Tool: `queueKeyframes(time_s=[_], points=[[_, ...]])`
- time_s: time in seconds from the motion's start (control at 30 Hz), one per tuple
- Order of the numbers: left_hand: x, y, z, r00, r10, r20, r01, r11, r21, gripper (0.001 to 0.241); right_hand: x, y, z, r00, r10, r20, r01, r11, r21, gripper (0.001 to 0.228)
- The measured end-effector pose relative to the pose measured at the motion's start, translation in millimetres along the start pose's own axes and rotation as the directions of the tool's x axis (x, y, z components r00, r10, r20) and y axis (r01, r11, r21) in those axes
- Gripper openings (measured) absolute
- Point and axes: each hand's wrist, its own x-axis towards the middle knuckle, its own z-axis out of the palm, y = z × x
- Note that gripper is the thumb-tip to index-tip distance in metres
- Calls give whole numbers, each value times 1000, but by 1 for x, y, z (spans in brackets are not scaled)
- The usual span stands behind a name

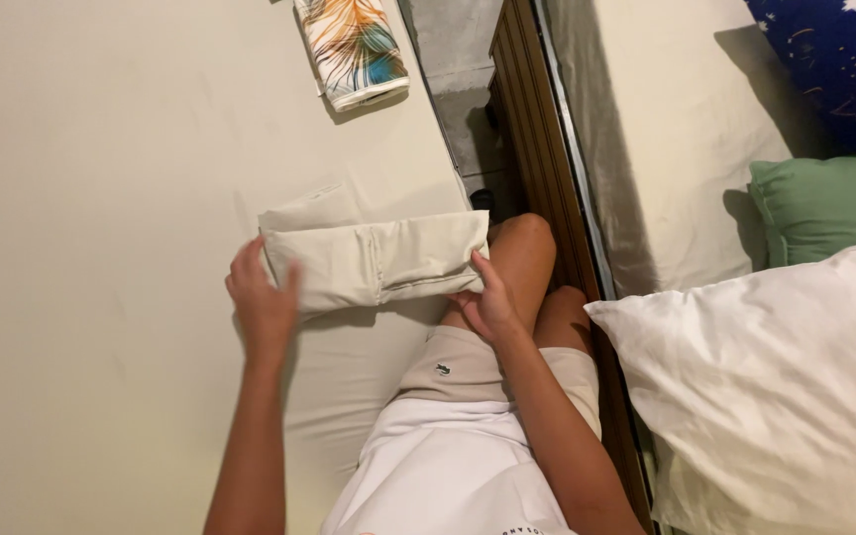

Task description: The person removes a pillow from a patterned pillowcase, folds the pillowcase neatly, and places it on the bed. Then, the person picks up a folded white sheet and folds it further before placing it on the bed.

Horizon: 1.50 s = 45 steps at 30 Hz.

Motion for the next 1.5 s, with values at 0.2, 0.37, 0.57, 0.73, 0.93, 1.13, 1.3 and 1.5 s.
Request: queueKeyframes(time_s=[0.2, 0.37, 0.57, 0.73, 0.93, 1.13, 1.3, 1.5], points=[[-26, 15, 29, 894, 243, 377, -302, 947, 107, 99, 0, 3, 1, 995, -98, -35, 99, 995, 27, 32], [-27, -14, 33, 970, 214, 113, -193, 966, -173, 48, 4, 0, -16, 990, -139, 20, 141, 973, -185, 38], [-33, 18, -1, 813, -560, -161, 270, 607, -748, 26, -12, -44, -88, 960, -250, -129, 228, 959, -167, 37], [-54, 21, -11, 703, -709, 53, 274, 201, -940, 28, -89, -74, -158, 920, -301, -251, 264, 950, -169, 36], [-92, 16, -16, 807, -535, 250, 567, 582, -584, 51, -175, -76, -118, 897, -376, -234, 293, 900, -321, 69], [-71, -11, -16, 979, 110, 172, -93, 990, -103, 89, -175, -82, -128, 879, -468, 94, 403, 623, -670, 103], [-51, -30, -18, 829, 381, 409, -469, 873, 137, 83, -166, -100, -118, 862, -407, 301, 324, -15, -946, 106], [-52, -43, -18, 790, 438, 430, -546, 821, 167, 92, -168, -96, -127, 920, -285, 268, 232, -152, -961, 108]])
